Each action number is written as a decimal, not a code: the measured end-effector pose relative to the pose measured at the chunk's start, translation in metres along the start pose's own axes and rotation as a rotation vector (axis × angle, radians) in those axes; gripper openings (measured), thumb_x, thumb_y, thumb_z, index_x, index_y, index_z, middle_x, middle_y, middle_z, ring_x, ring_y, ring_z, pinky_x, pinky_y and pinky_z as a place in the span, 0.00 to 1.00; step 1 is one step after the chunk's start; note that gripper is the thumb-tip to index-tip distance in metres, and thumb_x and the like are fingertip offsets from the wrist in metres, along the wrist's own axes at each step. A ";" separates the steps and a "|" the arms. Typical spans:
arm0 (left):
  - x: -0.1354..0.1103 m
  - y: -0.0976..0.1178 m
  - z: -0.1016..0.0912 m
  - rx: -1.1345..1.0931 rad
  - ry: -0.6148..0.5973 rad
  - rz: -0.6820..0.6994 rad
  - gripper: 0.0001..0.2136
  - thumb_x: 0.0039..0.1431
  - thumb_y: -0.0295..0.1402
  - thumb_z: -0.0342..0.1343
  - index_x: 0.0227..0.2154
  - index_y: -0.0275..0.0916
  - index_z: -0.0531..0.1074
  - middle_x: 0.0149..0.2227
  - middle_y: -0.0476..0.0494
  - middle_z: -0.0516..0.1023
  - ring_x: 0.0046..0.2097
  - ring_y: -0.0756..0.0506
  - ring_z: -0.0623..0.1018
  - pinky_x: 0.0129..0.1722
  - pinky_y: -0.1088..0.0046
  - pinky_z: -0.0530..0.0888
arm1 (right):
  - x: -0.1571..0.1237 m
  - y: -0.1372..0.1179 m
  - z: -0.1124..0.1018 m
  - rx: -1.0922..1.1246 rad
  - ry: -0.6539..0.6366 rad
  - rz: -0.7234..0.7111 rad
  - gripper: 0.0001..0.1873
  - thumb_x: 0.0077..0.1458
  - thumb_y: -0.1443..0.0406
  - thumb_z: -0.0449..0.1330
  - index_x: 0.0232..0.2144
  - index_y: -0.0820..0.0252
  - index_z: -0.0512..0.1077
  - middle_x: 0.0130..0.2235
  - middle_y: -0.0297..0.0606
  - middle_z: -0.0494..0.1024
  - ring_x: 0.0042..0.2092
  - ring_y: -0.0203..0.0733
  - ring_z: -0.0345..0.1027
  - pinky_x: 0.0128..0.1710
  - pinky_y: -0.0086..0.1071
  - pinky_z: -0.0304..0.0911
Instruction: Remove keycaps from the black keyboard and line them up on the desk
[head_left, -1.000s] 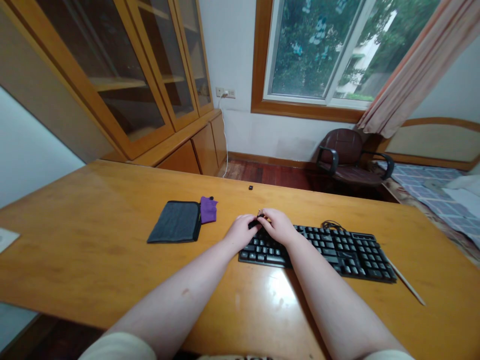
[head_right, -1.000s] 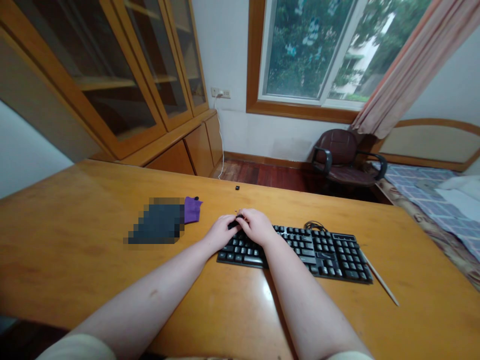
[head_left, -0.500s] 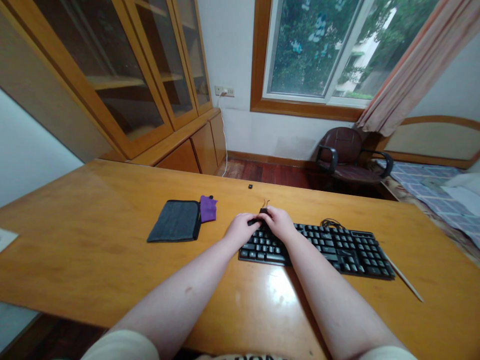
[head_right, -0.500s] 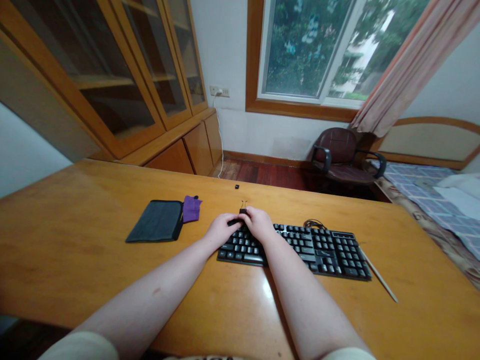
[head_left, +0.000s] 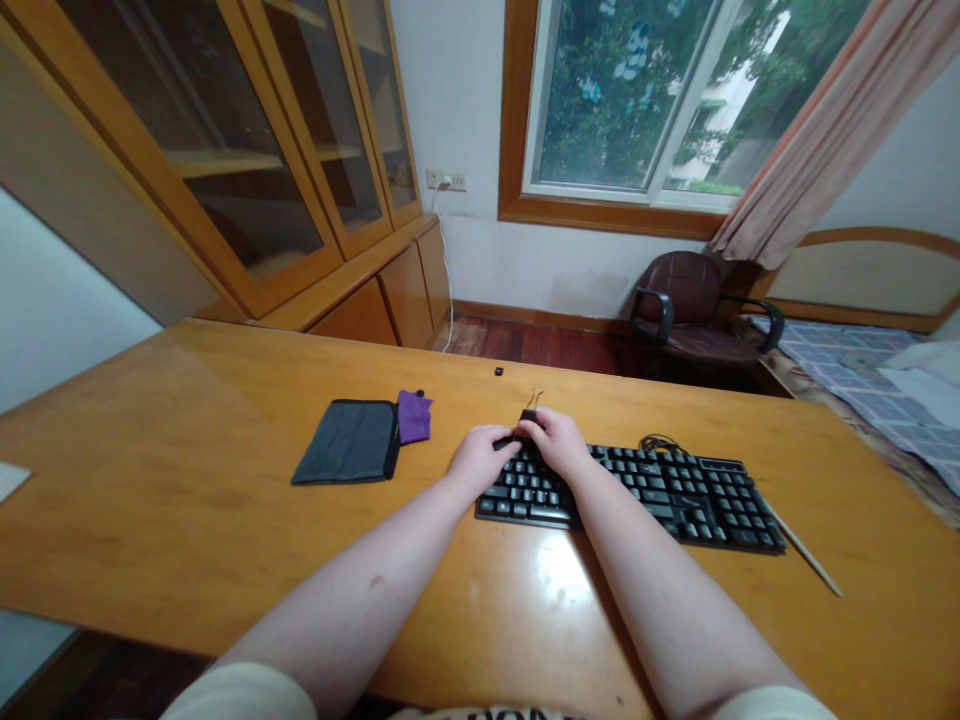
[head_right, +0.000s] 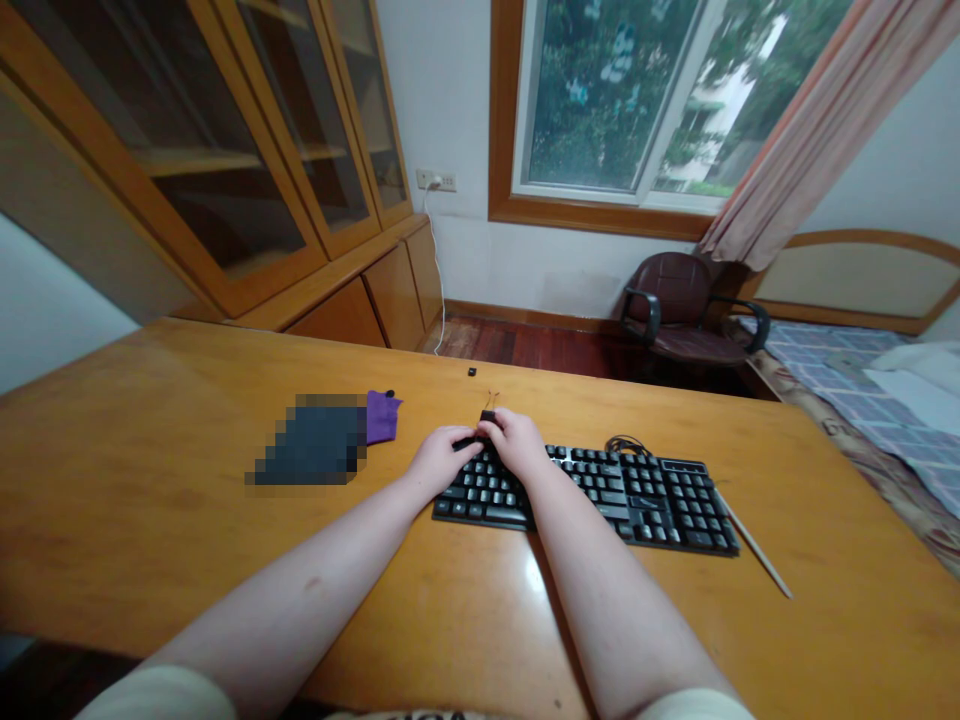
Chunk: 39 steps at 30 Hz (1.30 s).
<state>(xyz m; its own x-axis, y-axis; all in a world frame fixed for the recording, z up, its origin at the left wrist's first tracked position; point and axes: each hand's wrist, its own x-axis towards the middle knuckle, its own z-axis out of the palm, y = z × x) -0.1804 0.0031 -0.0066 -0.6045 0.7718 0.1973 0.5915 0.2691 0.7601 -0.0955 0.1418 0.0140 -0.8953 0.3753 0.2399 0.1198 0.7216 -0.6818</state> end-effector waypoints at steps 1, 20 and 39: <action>0.000 -0.001 0.001 0.003 0.004 0.003 0.11 0.52 0.35 0.55 0.38 0.41 0.75 0.40 0.45 0.78 0.43 0.43 0.74 0.47 0.65 0.68 | 0.000 0.000 0.000 0.006 -0.001 -0.001 0.11 0.55 0.61 0.53 0.25 0.58 0.72 0.28 0.36 0.77 0.32 0.39 0.69 0.34 0.30 0.60; -0.001 -0.002 0.001 0.023 0.017 0.024 0.11 0.53 0.34 0.55 0.39 0.42 0.75 0.40 0.46 0.78 0.44 0.44 0.74 0.47 0.66 0.68 | -0.002 -0.001 0.003 -0.060 0.026 -0.026 0.12 0.55 0.61 0.53 0.25 0.58 0.71 0.28 0.37 0.77 0.32 0.40 0.69 0.31 0.30 0.60; 0.000 0.000 0.003 -0.046 0.044 0.016 0.12 0.54 0.34 0.54 0.41 0.42 0.75 0.41 0.46 0.78 0.44 0.44 0.75 0.48 0.67 0.69 | -0.010 -0.006 0.007 -0.257 0.164 -0.105 0.12 0.57 0.61 0.52 0.26 0.58 0.70 0.26 0.37 0.75 0.29 0.39 0.69 0.29 0.28 0.60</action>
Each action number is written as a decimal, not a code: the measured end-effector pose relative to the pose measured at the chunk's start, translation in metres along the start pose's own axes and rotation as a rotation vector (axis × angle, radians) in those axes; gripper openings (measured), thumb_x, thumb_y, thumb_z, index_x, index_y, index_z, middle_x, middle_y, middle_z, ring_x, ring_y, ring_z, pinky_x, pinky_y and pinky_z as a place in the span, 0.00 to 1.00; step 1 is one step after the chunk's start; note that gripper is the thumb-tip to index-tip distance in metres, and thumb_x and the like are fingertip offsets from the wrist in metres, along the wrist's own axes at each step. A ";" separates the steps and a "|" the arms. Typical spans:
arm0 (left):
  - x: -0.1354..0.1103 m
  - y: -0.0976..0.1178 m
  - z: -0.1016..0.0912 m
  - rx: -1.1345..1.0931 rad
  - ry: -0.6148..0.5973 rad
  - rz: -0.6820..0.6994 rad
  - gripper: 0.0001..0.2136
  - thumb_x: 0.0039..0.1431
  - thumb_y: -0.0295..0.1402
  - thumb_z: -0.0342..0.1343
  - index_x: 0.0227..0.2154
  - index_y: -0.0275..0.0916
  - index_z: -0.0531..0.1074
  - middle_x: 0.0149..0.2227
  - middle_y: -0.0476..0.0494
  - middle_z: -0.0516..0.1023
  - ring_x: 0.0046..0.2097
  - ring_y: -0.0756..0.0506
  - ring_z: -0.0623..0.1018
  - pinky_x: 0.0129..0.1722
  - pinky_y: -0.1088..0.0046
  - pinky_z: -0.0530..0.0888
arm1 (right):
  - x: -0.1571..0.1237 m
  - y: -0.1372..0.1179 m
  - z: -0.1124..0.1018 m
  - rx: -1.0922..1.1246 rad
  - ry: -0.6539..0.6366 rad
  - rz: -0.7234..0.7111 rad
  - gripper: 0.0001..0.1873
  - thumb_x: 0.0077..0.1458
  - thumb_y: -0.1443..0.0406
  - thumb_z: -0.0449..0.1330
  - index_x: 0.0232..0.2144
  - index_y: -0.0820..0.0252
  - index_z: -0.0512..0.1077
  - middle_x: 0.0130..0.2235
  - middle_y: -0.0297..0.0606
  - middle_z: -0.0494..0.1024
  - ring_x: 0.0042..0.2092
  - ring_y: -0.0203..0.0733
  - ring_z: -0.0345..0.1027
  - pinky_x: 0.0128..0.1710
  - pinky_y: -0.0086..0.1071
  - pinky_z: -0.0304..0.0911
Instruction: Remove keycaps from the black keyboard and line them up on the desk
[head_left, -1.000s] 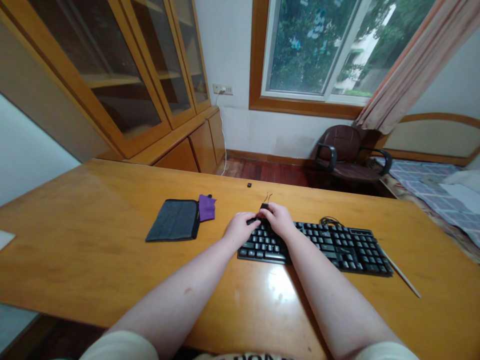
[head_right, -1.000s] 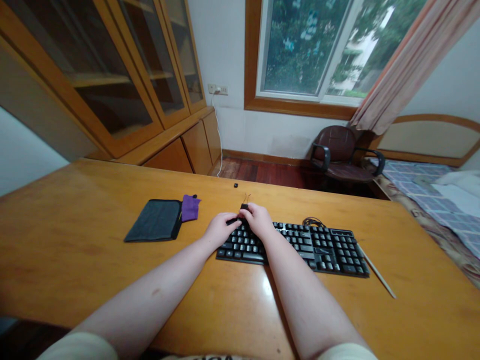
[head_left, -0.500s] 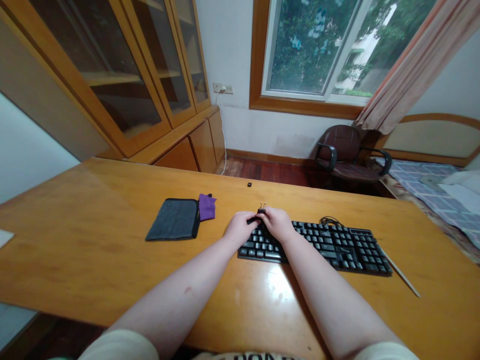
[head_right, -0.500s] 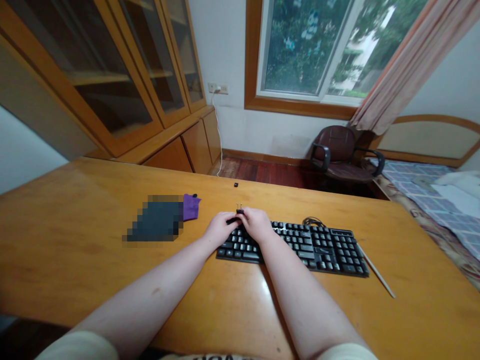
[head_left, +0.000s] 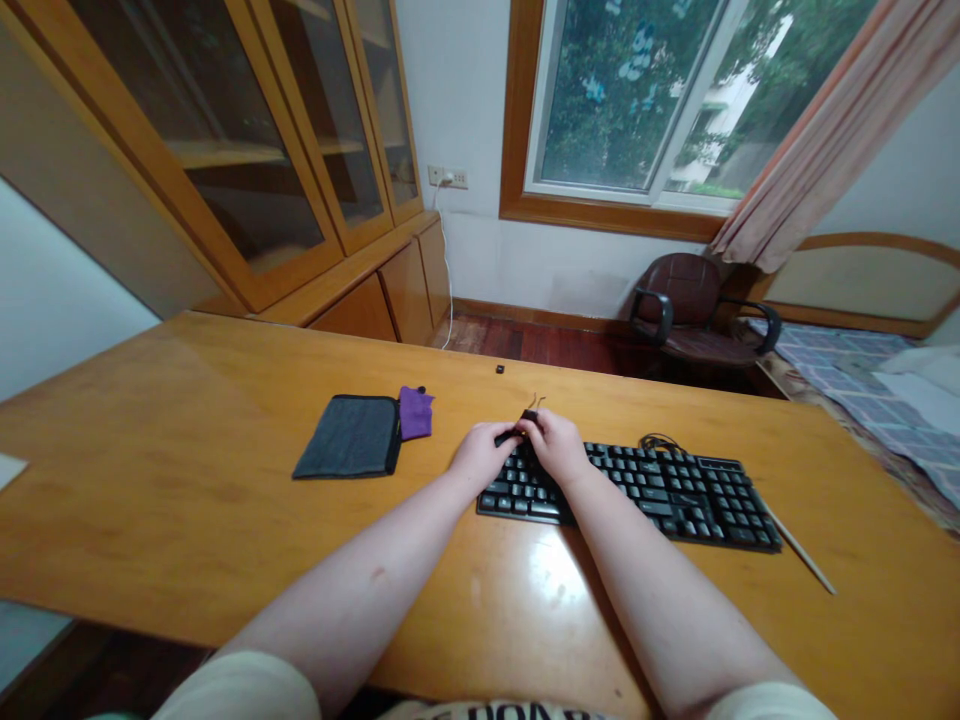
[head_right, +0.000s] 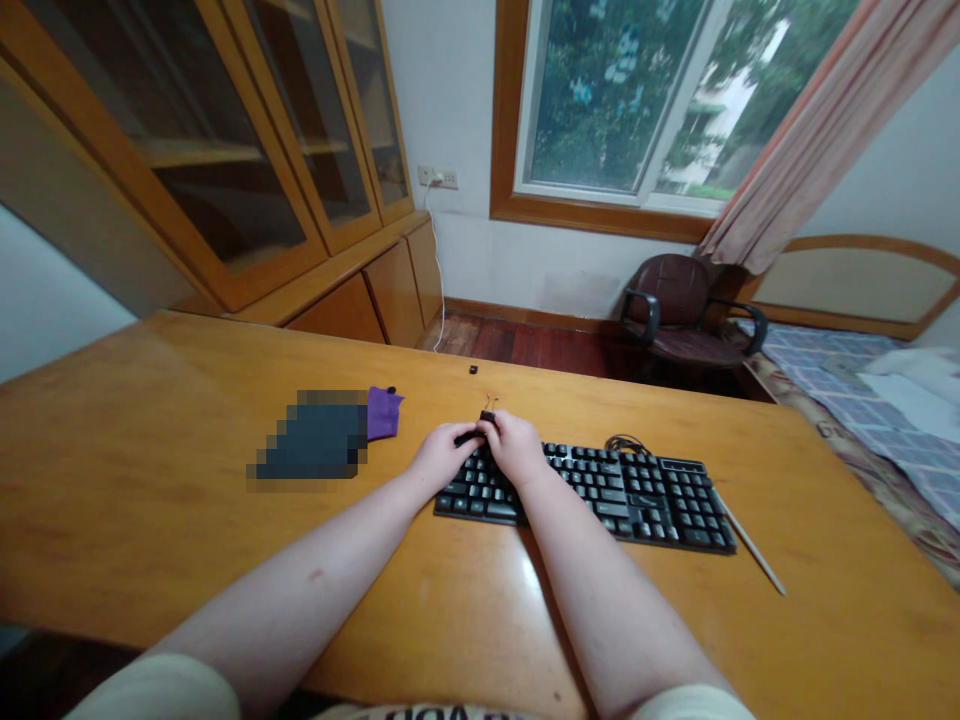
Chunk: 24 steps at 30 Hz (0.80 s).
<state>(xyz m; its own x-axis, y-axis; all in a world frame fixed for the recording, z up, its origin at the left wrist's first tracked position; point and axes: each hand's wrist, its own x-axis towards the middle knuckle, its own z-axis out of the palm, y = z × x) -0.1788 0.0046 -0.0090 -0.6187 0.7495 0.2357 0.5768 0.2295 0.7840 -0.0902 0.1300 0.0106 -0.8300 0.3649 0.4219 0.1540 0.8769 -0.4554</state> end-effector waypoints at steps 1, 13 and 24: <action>0.000 -0.001 0.000 0.008 0.007 -0.001 0.12 0.54 0.34 0.54 0.41 0.42 0.74 0.41 0.46 0.78 0.44 0.44 0.75 0.47 0.66 0.69 | 0.001 0.000 0.000 0.020 -0.002 0.011 0.12 0.57 0.61 0.52 0.25 0.58 0.70 0.26 0.37 0.75 0.29 0.39 0.68 0.28 0.28 0.60; -0.001 0.001 -0.004 -0.009 0.111 0.033 0.12 0.53 0.31 0.55 0.42 0.40 0.73 0.42 0.43 0.77 0.45 0.44 0.74 0.48 0.65 0.69 | 0.005 0.004 -0.002 0.416 0.020 0.092 0.11 0.55 0.61 0.53 0.31 0.59 0.73 0.32 0.37 0.78 0.35 0.41 0.71 0.38 0.33 0.63; -0.001 -0.005 -0.003 -0.157 0.159 -0.035 0.10 0.54 0.34 0.54 0.39 0.40 0.73 0.39 0.44 0.77 0.43 0.45 0.75 0.45 0.67 0.70 | 0.006 0.004 -0.001 0.631 -0.080 -0.048 0.09 0.55 0.64 0.53 0.33 0.57 0.74 0.35 0.37 0.77 0.38 0.40 0.70 0.41 0.34 0.63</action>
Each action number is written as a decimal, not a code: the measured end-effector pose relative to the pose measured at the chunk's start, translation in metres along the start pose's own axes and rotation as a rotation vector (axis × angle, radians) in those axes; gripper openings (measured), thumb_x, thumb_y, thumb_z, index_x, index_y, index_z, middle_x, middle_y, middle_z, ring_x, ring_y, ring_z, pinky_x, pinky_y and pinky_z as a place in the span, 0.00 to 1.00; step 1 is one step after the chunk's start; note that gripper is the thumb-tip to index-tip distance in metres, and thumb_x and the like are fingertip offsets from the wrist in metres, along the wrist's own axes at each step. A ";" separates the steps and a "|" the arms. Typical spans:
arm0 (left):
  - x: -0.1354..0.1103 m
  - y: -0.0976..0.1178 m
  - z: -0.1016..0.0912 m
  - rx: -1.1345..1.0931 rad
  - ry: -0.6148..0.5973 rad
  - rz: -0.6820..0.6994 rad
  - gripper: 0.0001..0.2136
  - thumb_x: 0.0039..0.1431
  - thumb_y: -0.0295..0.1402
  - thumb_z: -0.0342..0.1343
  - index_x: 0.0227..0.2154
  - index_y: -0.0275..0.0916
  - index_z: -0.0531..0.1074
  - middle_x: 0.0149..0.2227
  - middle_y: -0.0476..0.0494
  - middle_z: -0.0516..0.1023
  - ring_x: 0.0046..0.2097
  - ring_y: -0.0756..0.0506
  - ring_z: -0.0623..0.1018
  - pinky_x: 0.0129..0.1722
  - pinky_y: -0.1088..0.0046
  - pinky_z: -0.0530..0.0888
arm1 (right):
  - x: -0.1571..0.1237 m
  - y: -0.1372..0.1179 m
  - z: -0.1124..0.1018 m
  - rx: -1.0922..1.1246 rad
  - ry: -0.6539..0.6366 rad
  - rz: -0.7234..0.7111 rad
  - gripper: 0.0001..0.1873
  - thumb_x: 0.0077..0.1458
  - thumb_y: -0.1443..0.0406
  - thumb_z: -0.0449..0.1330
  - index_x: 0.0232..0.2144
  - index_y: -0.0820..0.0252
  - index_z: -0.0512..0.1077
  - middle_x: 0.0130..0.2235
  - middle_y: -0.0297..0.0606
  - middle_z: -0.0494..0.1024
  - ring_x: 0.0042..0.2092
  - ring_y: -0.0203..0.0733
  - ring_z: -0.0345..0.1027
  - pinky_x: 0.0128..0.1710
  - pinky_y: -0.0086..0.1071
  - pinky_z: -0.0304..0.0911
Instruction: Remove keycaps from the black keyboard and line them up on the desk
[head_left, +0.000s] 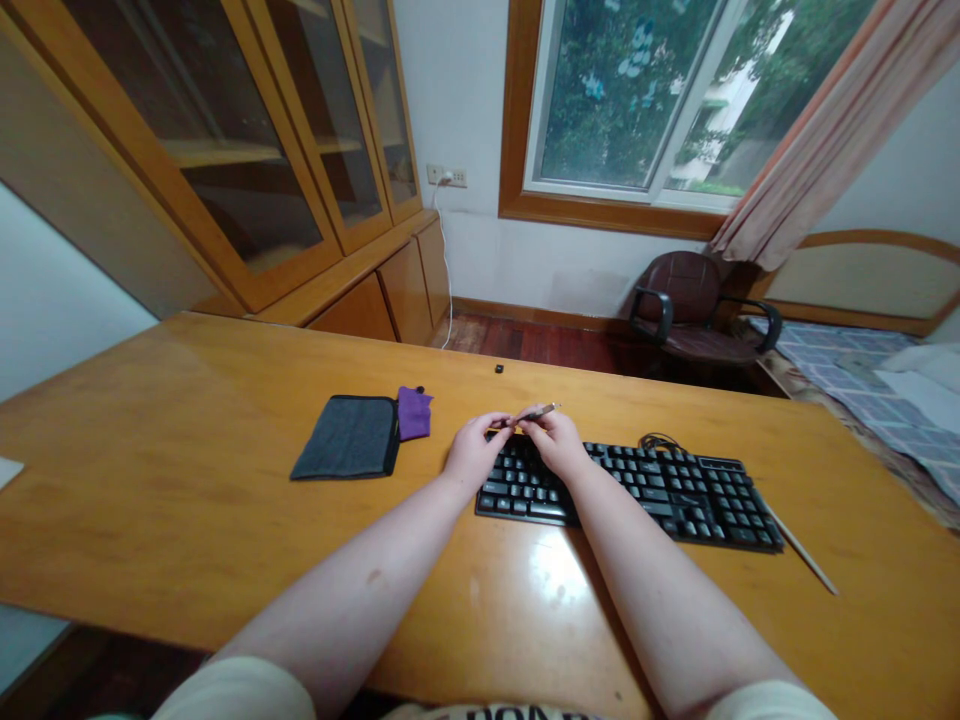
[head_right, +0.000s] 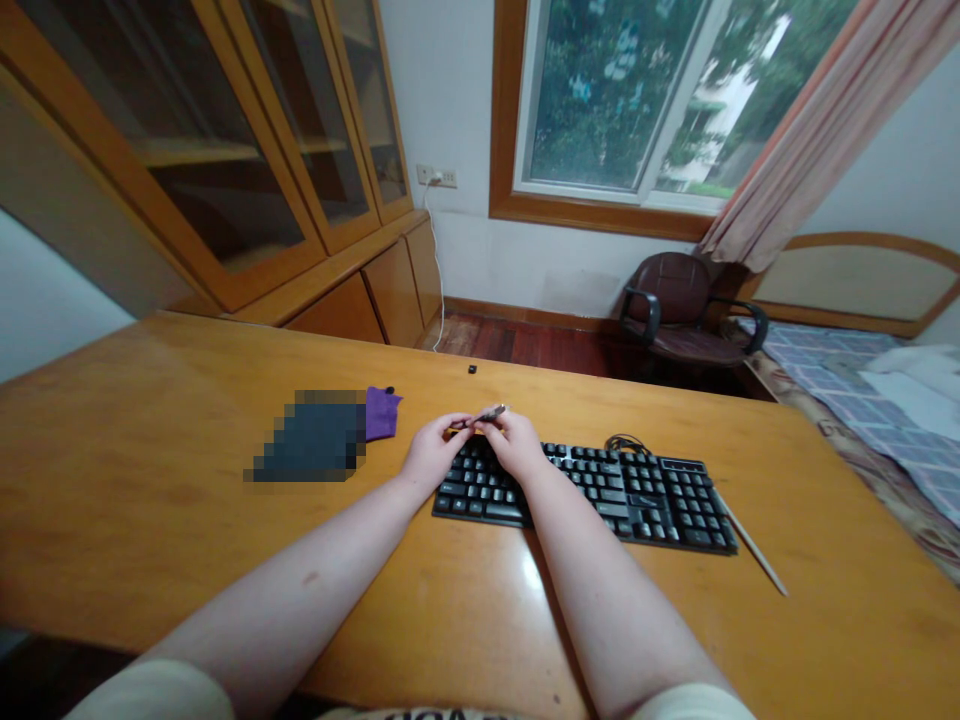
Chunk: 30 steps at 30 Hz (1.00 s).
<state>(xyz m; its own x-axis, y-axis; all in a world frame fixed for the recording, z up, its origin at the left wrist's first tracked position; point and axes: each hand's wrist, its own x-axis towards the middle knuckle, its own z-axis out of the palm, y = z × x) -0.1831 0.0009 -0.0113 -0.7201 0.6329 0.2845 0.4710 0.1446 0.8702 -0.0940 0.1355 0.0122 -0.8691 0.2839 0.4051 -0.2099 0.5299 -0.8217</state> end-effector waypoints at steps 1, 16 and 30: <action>0.000 -0.001 0.000 -0.015 -0.001 -0.008 0.10 0.54 0.34 0.55 0.39 0.40 0.74 0.39 0.44 0.77 0.42 0.45 0.75 0.46 0.67 0.70 | 0.000 0.003 0.001 0.020 0.020 0.018 0.10 0.55 0.63 0.53 0.33 0.57 0.74 0.35 0.37 0.76 0.38 0.40 0.70 0.41 0.34 0.64; 0.003 -0.001 0.001 -0.218 -0.027 -0.048 0.13 0.50 0.33 0.57 0.40 0.38 0.72 0.40 0.42 0.77 0.42 0.45 0.75 0.47 0.66 0.70 | -0.001 0.011 0.005 0.200 0.116 0.111 0.12 0.54 0.59 0.54 0.33 0.60 0.72 0.34 0.39 0.75 0.35 0.39 0.70 0.39 0.35 0.68; 0.002 0.002 0.000 -0.250 0.008 -0.075 0.12 0.52 0.33 0.54 0.40 0.36 0.73 0.41 0.42 0.77 0.44 0.45 0.75 0.48 0.66 0.70 | -0.002 0.006 0.003 -0.016 0.047 0.016 0.09 0.55 0.64 0.54 0.35 0.56 0.74 0.38 0.39 0.77 0.42 0.41 0.70 0.45 0.37 0.65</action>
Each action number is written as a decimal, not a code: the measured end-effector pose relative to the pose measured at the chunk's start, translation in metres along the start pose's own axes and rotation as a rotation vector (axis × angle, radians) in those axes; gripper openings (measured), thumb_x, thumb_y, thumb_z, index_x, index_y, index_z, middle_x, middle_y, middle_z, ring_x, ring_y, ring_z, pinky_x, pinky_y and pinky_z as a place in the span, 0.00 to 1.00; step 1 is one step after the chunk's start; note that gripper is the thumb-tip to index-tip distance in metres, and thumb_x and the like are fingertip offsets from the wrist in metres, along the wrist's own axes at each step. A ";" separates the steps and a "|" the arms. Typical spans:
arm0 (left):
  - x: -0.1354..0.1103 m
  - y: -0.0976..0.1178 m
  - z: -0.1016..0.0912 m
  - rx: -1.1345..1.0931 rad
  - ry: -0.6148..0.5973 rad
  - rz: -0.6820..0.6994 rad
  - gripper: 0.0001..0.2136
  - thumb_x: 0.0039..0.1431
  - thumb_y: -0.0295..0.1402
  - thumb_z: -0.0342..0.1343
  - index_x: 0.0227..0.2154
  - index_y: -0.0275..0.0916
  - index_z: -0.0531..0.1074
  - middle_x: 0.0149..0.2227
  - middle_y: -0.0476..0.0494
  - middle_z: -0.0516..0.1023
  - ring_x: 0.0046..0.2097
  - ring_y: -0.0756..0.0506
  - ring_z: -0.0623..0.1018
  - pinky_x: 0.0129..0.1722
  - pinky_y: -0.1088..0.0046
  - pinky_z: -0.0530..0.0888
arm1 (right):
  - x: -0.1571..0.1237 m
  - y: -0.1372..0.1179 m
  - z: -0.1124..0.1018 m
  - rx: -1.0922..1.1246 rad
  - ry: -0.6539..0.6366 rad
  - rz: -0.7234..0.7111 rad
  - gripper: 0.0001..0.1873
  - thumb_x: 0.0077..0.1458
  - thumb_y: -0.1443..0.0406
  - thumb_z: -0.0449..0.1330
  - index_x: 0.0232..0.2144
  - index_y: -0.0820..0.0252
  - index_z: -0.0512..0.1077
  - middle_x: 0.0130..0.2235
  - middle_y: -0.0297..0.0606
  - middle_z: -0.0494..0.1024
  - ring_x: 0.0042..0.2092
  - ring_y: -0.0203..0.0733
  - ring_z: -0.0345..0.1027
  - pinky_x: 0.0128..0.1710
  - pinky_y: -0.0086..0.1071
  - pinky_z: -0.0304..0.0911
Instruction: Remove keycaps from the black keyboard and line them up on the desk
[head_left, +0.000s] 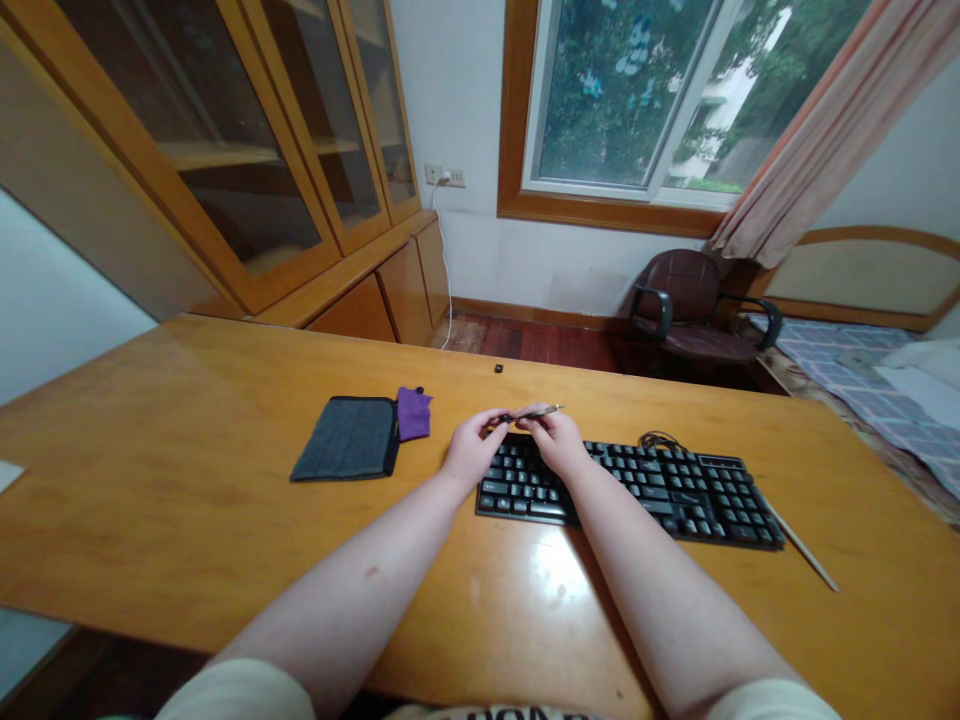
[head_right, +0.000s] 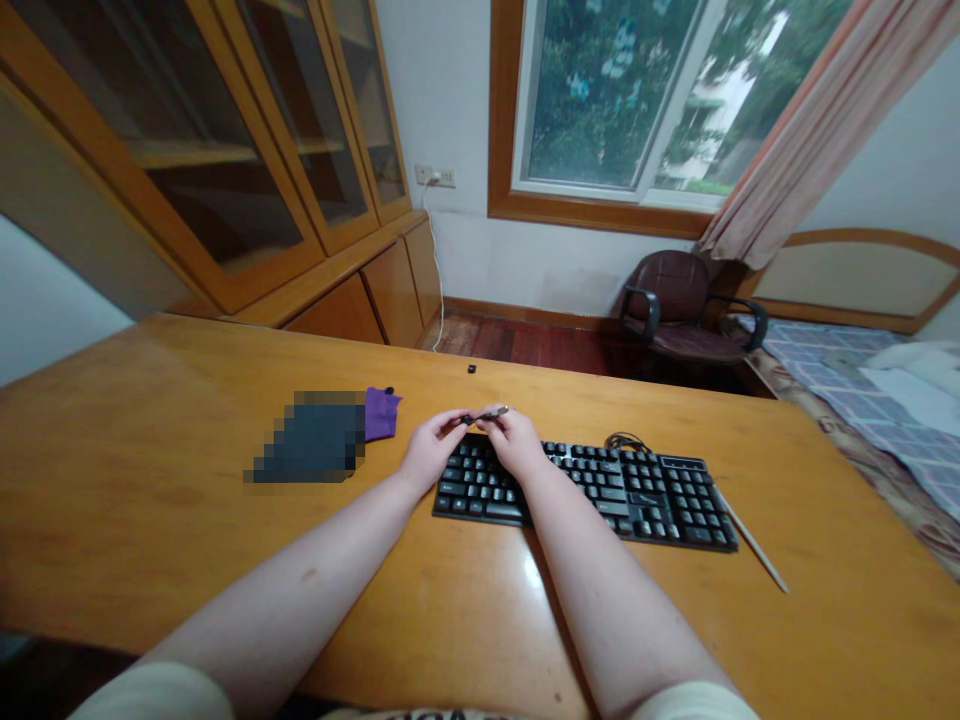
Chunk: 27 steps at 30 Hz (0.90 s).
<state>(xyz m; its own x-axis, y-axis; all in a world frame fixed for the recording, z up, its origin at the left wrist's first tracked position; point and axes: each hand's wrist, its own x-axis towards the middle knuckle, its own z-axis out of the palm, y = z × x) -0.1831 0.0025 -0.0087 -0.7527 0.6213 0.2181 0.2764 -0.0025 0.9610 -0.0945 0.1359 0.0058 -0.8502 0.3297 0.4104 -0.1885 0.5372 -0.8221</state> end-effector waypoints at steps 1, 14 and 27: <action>0.001 0.000 0.000 -0.038 0.003 -0.025 0.12 0.53 0.34 0.54 0.39 0.36 0.73 0.41 0.41 0.77 0.43 0.45 0.76 0.48 0.66 0.70 | 0.000 -0.001 0.000 -0.013 -0.002 -0.022 0.09 0.55 0.64 0.54 0.35 0.56 0.74 0.38 0.38 0.77 0.42 0.41 0.70 0.45 0.37 0.65; 0.012 -0.017 -0.004 -0.284 0.069 -0.216 0.15 0.49 0.39 0.57 0.37 0.34 0.74 0.39 0.40 0.79 0.41 0.44 0.77 0.46 0.65 0.71 | -0.001 -0.011 -0.003 -0.114 -0.144 -0.241 0.07 0.55 0.66 0.54 0.34 0.57 0.72 0.43 0.41 0.76 0.47 0.40 0.68 0.50 0.38 0.62; 0.009 -0.006 -0.003 -0.255 -0.059 -0.097 0.17 0.48 0.31 0.58 0.43 0.35 0.68 0.38 0.41 0.77 0.43 0.46 0.76 0.48 0.65 0.70 | 0.000 -0.005 -0.006 -0.283 0.032 -0.138 0.15 0.53 0.63 0.56 0.44 0.53 0.72 0.38 0.39 0.72 0.39 0.40 0.68 0.41 0.34 0.64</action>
<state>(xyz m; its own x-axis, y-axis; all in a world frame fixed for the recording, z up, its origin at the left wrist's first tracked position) -0.1931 0.0057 -0.0124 -0.7303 0.6725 0.1199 0.0395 -0.1337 0.9902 -0.0911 0.1377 0.0120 -0.8091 0.2604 0.5268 -0.1531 0.7721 -0.6168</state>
